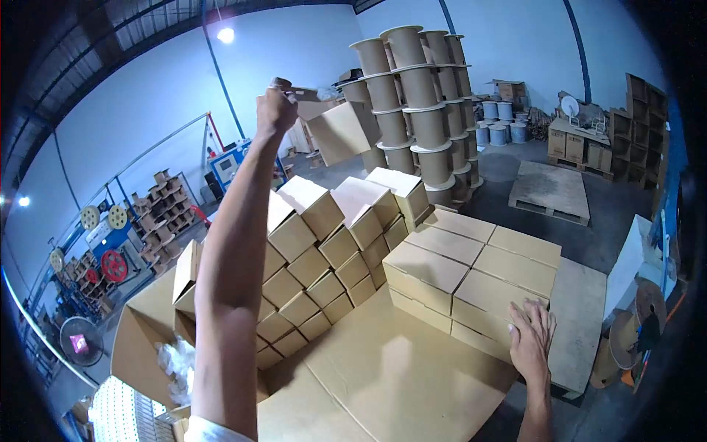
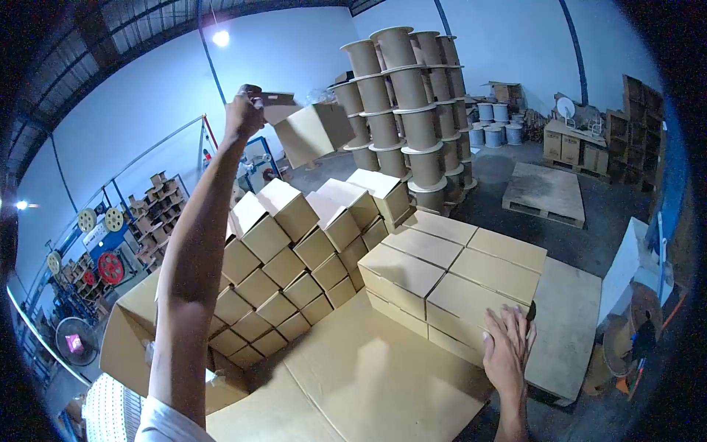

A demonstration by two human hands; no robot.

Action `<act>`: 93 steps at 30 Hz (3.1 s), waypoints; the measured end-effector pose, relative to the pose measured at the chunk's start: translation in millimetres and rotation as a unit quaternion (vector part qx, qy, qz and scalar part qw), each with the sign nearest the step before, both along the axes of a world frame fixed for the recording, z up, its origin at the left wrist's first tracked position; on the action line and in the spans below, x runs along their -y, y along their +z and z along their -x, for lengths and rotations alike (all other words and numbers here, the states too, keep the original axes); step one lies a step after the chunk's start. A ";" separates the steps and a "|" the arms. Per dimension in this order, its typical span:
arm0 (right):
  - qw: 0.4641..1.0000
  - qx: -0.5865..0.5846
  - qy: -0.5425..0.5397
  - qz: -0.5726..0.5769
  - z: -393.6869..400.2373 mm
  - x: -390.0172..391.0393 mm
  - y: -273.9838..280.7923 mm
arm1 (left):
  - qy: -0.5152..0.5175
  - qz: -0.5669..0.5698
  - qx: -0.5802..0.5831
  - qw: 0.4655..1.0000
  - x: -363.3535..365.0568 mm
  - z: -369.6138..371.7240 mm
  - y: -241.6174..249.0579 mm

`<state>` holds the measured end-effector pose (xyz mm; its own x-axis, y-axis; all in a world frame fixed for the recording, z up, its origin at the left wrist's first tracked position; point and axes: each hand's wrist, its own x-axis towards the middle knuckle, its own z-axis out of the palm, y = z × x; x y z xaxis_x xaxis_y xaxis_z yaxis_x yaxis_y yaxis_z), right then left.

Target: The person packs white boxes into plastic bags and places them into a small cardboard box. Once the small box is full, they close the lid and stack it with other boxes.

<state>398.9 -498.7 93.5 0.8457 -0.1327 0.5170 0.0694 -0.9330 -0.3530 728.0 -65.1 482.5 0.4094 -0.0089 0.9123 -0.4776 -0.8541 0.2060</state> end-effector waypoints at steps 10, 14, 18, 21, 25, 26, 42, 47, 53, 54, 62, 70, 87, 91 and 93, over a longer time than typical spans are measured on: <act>0.920 0.036 0.200 -0.337 25.0 -118.1 74.1 | 0.025 0.087 0.016 0.996 -39.7 307.5 -123.0; 0.848 0.111 0.311 -0.415 23.3 -178.7 31.7 | 0.054 0.173 -0.082 0.980 -36.5 425.8 -222.8; 0.781 -0.156 0.499 -0.341 75.4 -235.0 0.0 | 0.042 0.274 -0.161 0.947 -57.5 498.5 -328.6; 0.776 -0.170 0.516 -0.319 120.9 -277.8 -31.4 | 0.051 0.427 -0.184 0.884 -80.7 543.4 -392.2; 0.796 -0.189 0.523 -0.239 163.7 -298.1 -65.8 | 0.108 0.546 -0.236 0.796 -123.6 586.0 -480.4; 0.787 -0.208 0.531 -0.237 168.4 -303.0 -70.6 | 0.137 0.556 -0.238 0.784 -132.2 592.8 -500.7; 0.563 -0.345 0.480 -0.577 189.5 -336.0 -102.1 | 0.212 0.277 -0.344 0.872 -72.6 711.7 -460.9; 0.529 -0.391 0.381 -0.650 186.7 -335.0 -115.4 | 0.017 0.618 -0.141 0.773 -84.2 730.1 -481.1; 0.583 -0.373 0.334 -0.641 206.1 -347.1 -132.3 | 0.031 0.777 -0.048 0.627 -80.3 733.5 -549.1; 0.585 -0.378 0.315 -0.645 207.9 -348.4 -130.0 | -0.013 0.783 -0.014 0.622 -78.4 732.8 -546.1; 0.697 -0.278 0.440 -0.492 218.1 -351.5 -138.3 | -0.043 0.739 -0.141 0.657 -68.0 751.3 -547.6; 0.699 -0.246 0.469 -0.481 157.2 -410.2 -153.2 | 0.051 0.569 -0.143 0.808 -133.4 669.2 -519.3; 0.786 -0.246 0.425 -0.375 54.2 -499.8 -145.5 | 0.081 0.415 -0.124 0.898 -213.0 588.9 -530.4; 0.737 -0.354 0.363 -0.447 55.3 -499.5 -125.9 | 0.098 0.400 -0.127 0.902 -211.7 593.5 -536.6; 0.729 -0.354 0.360 -0.462 69.9 -491.3 -89.8 | 0.101 0.394 -0.127 0.905 -211.1 591.9 -535.3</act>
